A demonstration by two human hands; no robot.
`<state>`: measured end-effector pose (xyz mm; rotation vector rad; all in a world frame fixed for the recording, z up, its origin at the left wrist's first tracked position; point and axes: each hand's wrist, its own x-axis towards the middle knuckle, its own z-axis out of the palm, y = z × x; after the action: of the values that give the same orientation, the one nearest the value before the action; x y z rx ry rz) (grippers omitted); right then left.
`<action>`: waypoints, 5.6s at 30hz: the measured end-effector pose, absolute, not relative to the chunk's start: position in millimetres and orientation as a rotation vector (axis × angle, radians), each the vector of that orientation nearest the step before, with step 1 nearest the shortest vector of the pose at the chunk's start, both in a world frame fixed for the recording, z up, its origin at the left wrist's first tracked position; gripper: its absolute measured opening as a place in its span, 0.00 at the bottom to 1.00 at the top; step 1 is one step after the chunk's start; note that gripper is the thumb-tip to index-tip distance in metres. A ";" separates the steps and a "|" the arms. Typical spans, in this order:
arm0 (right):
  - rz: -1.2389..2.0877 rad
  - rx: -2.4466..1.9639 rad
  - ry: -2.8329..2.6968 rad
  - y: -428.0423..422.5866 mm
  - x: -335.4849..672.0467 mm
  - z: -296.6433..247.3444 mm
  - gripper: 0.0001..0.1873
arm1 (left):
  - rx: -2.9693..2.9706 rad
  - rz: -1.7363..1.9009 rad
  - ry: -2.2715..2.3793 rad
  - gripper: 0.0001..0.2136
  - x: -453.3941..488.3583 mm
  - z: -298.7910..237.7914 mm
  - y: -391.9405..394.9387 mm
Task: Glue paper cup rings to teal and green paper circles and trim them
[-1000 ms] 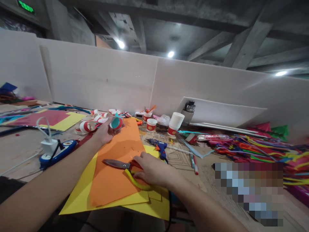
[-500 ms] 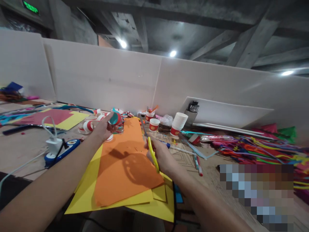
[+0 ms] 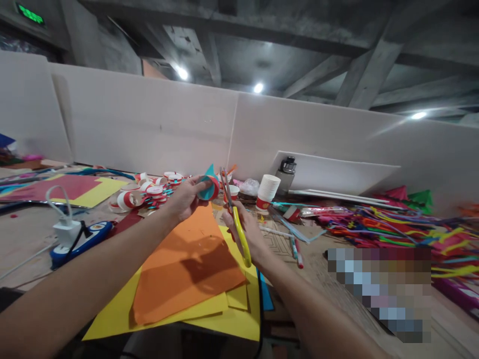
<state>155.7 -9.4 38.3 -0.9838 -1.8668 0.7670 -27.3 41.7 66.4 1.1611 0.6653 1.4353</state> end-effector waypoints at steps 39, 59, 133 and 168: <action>0.833 -0.982 -1.913 -6.3 149.7 34.6 0.16 | 1.101 1.507 0.670 0.11 -22.7 46.7 34.5; 0.732 -0.954 -1.961 -12.7 149.1 40.4 0.14 | 1.128 1.490 0.665 0.12 -23.3 49.1 33.5; 0.728 -1.063 -1.936 -11.4 150.2 32.2 0.18 | 1.319 1.329 0.777 0.14 -37.8 46.0 40.5; 0.597 -1.010 -2.065 -6.3 156.0 33.9 0.14 | 1.278 1.312 0.728 0.13 -40.7 41.5 47.8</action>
<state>156.0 -6.3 33.9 -1.0103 -2.0649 0.5967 -40.7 47.8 41.5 1.2776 0.7276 1.3124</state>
